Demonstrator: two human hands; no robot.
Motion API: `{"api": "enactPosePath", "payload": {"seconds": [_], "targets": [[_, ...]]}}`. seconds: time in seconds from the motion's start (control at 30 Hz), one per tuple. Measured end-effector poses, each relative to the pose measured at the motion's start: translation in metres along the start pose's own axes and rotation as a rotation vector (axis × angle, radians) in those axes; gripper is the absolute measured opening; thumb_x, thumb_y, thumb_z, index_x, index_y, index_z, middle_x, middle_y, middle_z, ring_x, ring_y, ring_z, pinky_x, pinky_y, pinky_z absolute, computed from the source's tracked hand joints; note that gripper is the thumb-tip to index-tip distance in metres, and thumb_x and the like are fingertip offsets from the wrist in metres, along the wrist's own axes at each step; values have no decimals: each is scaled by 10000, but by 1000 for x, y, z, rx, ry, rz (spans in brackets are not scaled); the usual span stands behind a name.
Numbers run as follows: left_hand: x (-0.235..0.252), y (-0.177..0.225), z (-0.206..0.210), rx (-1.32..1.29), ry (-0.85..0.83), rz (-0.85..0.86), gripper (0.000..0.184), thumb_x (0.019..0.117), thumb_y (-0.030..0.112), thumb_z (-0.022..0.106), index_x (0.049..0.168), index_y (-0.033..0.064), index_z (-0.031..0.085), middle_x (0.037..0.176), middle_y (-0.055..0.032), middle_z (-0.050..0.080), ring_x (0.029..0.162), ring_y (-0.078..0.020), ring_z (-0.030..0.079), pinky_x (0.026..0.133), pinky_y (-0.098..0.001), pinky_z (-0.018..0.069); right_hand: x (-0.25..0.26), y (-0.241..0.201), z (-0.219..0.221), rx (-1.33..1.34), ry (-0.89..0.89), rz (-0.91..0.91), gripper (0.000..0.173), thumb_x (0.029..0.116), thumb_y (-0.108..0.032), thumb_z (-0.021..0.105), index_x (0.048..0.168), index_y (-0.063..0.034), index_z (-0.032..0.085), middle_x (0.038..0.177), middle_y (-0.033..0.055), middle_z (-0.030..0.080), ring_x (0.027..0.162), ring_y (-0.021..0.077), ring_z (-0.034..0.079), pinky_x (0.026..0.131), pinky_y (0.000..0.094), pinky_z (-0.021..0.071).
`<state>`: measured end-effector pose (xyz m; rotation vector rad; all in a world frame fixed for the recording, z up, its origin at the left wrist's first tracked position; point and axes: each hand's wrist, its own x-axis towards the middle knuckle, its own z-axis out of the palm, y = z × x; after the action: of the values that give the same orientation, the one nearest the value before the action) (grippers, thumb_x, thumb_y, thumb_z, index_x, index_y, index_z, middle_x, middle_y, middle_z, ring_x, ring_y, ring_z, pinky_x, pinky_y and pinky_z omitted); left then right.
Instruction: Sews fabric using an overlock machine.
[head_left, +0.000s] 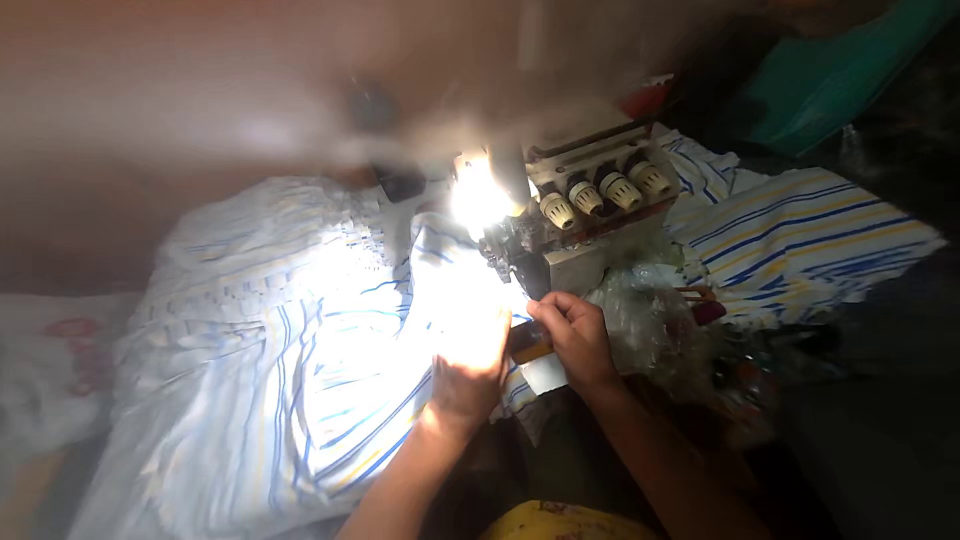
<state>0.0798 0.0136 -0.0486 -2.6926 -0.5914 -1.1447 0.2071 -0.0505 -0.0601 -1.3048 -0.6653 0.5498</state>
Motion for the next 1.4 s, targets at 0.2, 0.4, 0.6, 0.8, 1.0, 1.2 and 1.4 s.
{"api": "enactPosePath", "payload": {"seconds": [0.2, 0.4, 0.6, 0.8, 1.0, 1.2, 1.4], "targets": [[35, -17, 4, -96, -233, -244, 243, 905, 23, 564, 1024, -36, 767, 1064, -207, 748, 984, -395, 728, 801, -557, 561, 25, -8, 15, -51, -2, 79, 487, 933, 40, 603, 542, -145, 380, 495, -95, 360, 450, -25, 333, 472, 147, 292], [64, -22, 5, -23, -506, -529, 192, 971, 27, 555, 1053, -27, 720, 1111, -210, 691, 1056, -392, 666, 850, -581, 506, 13, -11, 9, -99, 20, 65, 435, 941, -34, 625, 561, -137, 440, 516, -105, 381, 465, -32, 341, 484, 159, 303], [32, 25, -53, 142, -545, -675, 291, 982, 93, 569, 1175, -95, 680, 1104, -328, 677, 1065, -496, 654, 877, -625, 487, -14, -17, 4, -208, -150, 37, 375, 960, -102, 606, 595, -74, 522, 537, -90, 447, 479, -60, 388, 484, 141, 324], [-8, 85, -44, 39, -439, -459, 316, 831, -73, 676, 1143, -77, 725, 1080, -234, 740, 915, -360, 756, 730, -451, 614, -25, 1, -7, -257, -261, -44, 189, 940, -65, 583, 880, 58, 712, 746, 58, 654, 647, -2, 553, 626, 175, 459], [5, 88, 3, -204, -453, -369, 286, 892, -106, 590, 1160, -129, 689, 1230, -280, 682, 1157, -392, 681, 989, -441, 543, -5, -14, -36, -513, -36, 18, 187, 977, -59, 610, 902, 77, 714, 717, 117, 642, 599, 116, 572, 623, 293, 498], [21, 76, -36, -453, -781, -373, 362, 995, 53, 554, 1333, -57, 623, 1393, -245, 595, 1295, -360, 587, 1084, -476, 456, -18, -42, -59, -508, -133, -228, 223, 984, -92, 606, 1075, 81, 713, 910, 179, 709, 738, 166, 680, 700, 295, 575], [-42, 36, -142, -1085, -464, -165, 447, 1011, 297, 586, 1278, -60, 629, 1214, -70, 703, 1099, -73, 659, 960, -271, 573, -53, -116, -113, 70, -885, -996, 492, 1044, -381, 502, 1376, -39, 624, 1426, 38, 603, 1343, 77, 526, 1159, 235, 421]]}}
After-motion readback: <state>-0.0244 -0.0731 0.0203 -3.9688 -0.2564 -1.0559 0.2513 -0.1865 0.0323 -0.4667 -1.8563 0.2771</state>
